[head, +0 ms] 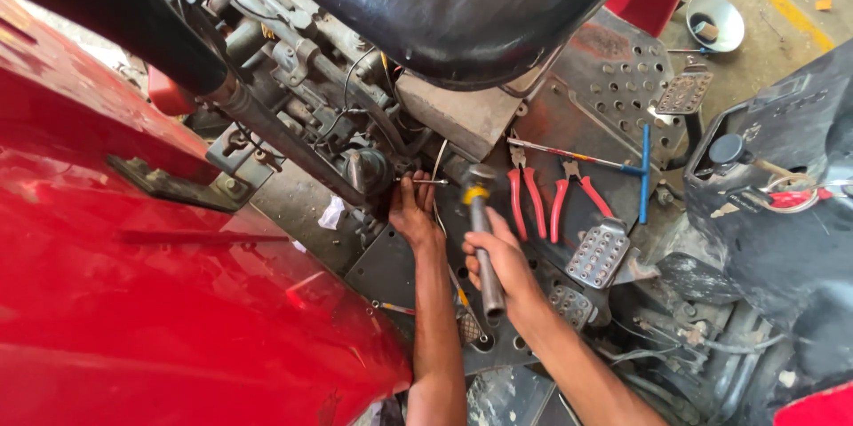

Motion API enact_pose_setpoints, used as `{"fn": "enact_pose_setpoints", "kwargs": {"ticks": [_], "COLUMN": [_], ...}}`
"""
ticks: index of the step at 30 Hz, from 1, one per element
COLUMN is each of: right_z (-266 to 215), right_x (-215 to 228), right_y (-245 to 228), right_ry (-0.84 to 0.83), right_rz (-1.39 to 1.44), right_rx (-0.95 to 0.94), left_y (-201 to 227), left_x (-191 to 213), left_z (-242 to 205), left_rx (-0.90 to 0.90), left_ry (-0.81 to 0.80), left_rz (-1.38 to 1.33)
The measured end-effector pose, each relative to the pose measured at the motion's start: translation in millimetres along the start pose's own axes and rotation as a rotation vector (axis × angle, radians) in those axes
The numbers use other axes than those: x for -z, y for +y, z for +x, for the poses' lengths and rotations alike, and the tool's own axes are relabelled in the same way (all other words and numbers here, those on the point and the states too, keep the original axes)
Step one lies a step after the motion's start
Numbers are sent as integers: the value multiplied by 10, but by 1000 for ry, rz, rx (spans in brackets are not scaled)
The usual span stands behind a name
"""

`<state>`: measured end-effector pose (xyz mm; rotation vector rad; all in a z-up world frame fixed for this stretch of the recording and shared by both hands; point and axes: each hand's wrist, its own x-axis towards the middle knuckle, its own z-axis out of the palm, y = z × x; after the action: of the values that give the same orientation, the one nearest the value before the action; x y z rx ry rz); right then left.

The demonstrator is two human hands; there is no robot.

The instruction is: The person works on the mechanical linkage of a red tractor, using a wrench to tighten a bolt on a lever assembly. They use pliers to adjust a wire and a hammer to tap the mechanism, repeatedly checking the movement of the lever.

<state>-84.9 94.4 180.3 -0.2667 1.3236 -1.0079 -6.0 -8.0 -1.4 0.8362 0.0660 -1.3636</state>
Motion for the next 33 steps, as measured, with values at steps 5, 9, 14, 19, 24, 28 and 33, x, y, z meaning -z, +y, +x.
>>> {"fn": "enact_pose_setpoints", "kwargs": {"ticks": [5, 9, 14, 19, 24, 28, 33], "right_z": [-30, -45, -61, 4, -177, -1, -117], "right_x": [85, -89, 17, -189, -46, -261, 58], "right_y": [8, 142, 17, 130, 59, 192, -17], "right_ry": [-23, 45, 15, 90, 34, 138, -7], "right_rz": [89, 20, 28, -101, 57, 25, 64], "right_rx": [-30, 7, 38, 30, 65, 35, 41], "left_y": [-21, -18, -20, -50, -54, -62, -58], "left_x": [2, 23, 29, 29, 48, 45, 21], "left_z": [11, 4, 17, 42, 64, 57, 30], "left_rx": [-16, -15, -15, -54, -83, -97, -100], "left_ry": [28, 2, 10, 22, 23, -2, 10], "left_rz": [19, 17, 19, -3, -8, -22, -12]}}
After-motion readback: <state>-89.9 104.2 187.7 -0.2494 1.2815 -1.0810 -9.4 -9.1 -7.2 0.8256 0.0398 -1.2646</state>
